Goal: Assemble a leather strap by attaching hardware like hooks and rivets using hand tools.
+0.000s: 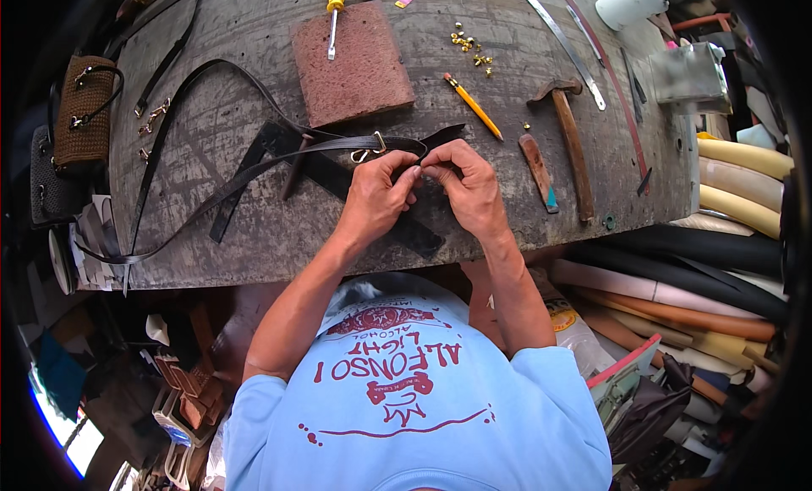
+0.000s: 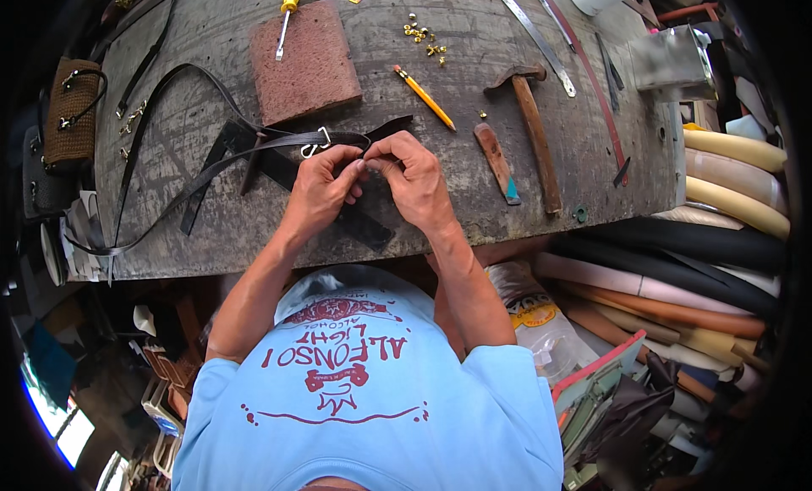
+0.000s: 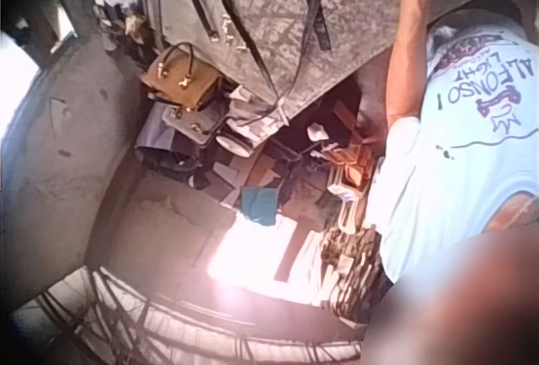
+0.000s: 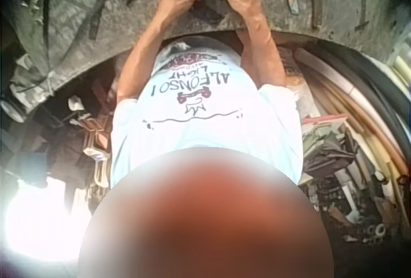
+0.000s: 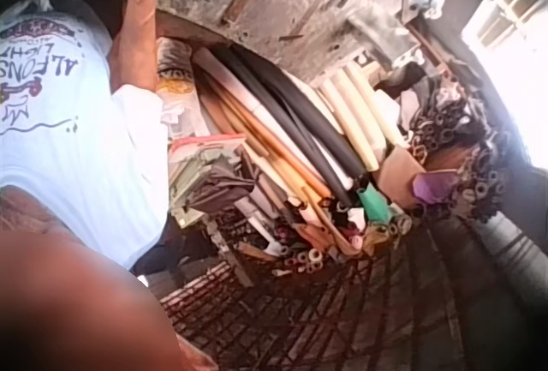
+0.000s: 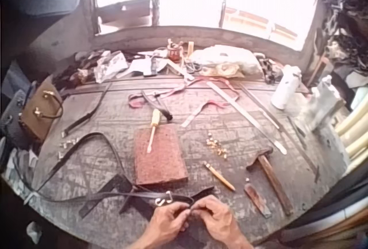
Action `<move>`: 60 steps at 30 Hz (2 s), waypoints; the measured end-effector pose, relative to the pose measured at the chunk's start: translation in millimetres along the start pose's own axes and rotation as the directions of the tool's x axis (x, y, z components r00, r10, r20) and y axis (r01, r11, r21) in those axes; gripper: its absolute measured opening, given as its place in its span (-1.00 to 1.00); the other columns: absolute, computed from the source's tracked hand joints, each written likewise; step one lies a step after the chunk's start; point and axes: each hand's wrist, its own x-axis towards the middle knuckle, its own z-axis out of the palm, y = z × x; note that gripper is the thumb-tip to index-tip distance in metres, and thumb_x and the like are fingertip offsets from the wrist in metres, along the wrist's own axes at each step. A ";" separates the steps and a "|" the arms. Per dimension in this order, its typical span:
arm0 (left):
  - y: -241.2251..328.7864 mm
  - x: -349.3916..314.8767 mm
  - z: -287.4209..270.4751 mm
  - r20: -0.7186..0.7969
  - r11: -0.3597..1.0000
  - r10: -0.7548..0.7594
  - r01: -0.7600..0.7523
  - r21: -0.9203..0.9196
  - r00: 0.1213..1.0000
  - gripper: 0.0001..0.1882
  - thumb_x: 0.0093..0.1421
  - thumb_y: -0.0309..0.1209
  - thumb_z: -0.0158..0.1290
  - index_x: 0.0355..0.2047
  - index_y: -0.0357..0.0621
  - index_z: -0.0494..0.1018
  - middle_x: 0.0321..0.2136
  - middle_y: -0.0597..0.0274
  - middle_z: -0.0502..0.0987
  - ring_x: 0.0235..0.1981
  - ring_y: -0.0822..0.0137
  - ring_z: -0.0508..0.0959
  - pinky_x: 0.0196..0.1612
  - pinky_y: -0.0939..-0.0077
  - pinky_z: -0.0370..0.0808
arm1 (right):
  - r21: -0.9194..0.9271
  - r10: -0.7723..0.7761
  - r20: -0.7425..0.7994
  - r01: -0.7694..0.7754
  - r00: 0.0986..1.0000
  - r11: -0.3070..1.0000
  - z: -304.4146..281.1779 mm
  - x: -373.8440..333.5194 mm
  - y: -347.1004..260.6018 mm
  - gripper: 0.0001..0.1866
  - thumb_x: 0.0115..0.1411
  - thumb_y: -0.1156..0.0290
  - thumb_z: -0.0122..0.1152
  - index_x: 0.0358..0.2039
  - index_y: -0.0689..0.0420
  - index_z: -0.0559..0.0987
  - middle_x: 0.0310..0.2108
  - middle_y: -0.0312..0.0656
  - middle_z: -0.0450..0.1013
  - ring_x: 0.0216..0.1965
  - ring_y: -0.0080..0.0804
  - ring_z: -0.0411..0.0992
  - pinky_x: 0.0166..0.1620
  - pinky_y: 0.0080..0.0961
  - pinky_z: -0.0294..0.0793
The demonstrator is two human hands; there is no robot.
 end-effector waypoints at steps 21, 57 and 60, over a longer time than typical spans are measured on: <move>1.3 -23.7 23.3 -0.203 0.756 0.545 -0.372 0.538 0.814 -0.86 0.21 -0.60 0.07 -0.21 -0.34 0.50 -0.41 -0.07 0.53 -0.42 -0.04 0.56 -0.33 0.25 0.48 | 0.098 0.204 -0.111 -0.194 0.973 0.976 14.9 -12.1 -14.6 -0.88 0.15 0.58 0.24 -0.27 0.29 0.59 -0.40 -0.18 0.57 -0.37 -0.51 0.56 -0.31 -0.56 0.54; 2.8 -27.5 -62.8 0.283 0.441 0.530 -0.544 0.714 0.799 -0.22 -0.10 -0.53 0.31 0.18 -0.09 0.29 0.03 0.12 0.43 0.16 0.09 0.36 0.27 0.17 0.19 | 0.628 0.316 -0.073 -0.203 0.946 0.752 2.4 -56.5 -15.3 -0.78 0.26 0.58 0.15 -0.07 0.26 0.49 -0.32 -0.19 0.48 -0.38 -0.51 0.51 -0.30 -0.59 0.59; -6.3 -24.8 -65.4 0.298 0.494 0.500 -0.550 0.674 0.814 -0.35 -0.03 -0.58 0.24 0.12 -0.14 0.32 0.00 0.07 0.41 0.12 0.04 0.37 0.22 0.21 0.27 | 0.614 0.322 -0.052 -0.223 0.945 0.757 1.8 -55.0 -13.5 -0.77 0.27 0.58 0.16 -0.06 0.25 0.48 -0.24 -0.17 0.48 -0.34 -0.49 0.53 -0.29 -0.57 0.56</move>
